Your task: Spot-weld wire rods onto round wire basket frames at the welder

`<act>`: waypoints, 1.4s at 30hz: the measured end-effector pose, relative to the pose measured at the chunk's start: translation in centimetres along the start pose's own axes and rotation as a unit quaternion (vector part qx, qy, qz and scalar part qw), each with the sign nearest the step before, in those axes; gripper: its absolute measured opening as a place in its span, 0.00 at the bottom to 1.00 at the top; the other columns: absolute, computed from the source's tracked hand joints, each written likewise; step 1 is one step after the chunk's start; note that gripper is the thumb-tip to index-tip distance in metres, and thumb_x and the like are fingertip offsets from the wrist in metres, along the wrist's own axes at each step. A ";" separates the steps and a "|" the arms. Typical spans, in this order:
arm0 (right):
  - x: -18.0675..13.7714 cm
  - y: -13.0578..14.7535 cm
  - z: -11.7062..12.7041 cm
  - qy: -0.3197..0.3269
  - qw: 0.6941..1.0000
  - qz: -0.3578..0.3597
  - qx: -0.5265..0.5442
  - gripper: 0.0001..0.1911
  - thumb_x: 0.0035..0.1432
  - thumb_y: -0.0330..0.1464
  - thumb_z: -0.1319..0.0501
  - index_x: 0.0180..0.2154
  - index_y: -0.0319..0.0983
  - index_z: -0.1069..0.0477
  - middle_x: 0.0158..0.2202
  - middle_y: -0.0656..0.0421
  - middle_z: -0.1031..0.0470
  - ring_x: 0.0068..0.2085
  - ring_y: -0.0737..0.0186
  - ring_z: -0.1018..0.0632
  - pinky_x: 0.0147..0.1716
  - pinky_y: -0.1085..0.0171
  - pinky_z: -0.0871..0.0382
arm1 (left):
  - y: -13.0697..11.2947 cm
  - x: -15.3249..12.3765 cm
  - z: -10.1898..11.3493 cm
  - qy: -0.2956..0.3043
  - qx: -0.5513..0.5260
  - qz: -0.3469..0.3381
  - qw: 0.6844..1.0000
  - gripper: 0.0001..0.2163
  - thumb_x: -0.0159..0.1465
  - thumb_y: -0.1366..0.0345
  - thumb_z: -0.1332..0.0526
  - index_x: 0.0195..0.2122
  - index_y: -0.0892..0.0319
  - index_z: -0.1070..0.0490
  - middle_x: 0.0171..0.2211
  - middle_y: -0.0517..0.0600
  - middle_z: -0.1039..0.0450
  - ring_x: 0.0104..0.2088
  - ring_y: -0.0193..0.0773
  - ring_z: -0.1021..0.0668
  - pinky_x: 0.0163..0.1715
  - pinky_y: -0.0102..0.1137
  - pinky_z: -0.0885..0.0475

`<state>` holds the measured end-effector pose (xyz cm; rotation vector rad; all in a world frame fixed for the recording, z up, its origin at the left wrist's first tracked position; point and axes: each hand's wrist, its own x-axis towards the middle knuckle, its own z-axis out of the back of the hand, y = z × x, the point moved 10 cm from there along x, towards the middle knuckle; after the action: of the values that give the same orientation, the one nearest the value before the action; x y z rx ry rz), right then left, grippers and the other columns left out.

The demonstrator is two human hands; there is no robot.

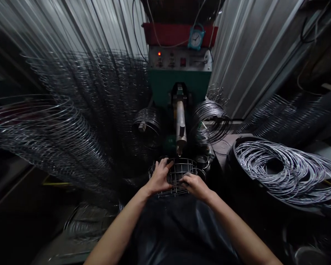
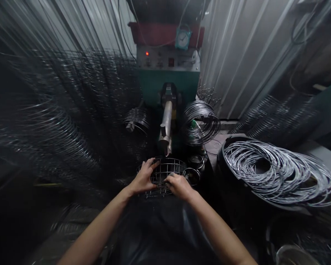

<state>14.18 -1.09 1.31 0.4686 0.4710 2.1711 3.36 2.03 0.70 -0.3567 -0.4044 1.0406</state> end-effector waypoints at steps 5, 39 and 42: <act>0.8 0.0 0.4 -0.005 1.000 0.015 -0.019 0.07 0.58 0.27 0.42 0.39 0.38 0.28 0.36 0.55 0.27 0.35 0.63 0.24 0.35 0.68 0.31 | 1.1 0.9 -0.1 -0.004 -0.021 0.001 1.000 0.46 0.44 0.56 0.29 0.62 0.59 0.49 0.62 0.67 0.53 0.63 0.60 0.50 0.58 0.59 0.55; -8.9 -9.3 -3.9 -0.160 0.941 -0.227 0.194 0.14 0.62 0.37 0.53 0.39 0.40 0.33 0.37 0.53 0.26 0.40 0.56 0.24 0.41 0.58 0.29 | 4.8 6.7 2.8 -0.056 -0.020 0.122 0.991 0.43 0.44 0.58 0.29 0.59 0.62 0.45 0.61 0.67 0.50 0.63 0.56 0.47 0.58 0.54 0.49; -12.2 -9.3 -5.4 -0.151 0.958 -0.217 0.111 0.12 0.62 0.36 0.53 0.39 0.42 0.33 0.36 0.53 0.26 0.39 0.53 0.24 0.40 0.55 0.29 | 4.8 7.3 3.1 -0.057 -0.017 0.127 0.990 0.42 0.44 0.55 0.30 0.59 0.61 0.45 0.61 0.66 0.50 0.62 0.57 0.46 0.58 0.53 0.48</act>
<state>24.72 -6.44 -9.84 0.7328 0.5885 1.5994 1.48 11.00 2.26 -0.3878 -0.4882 1.3075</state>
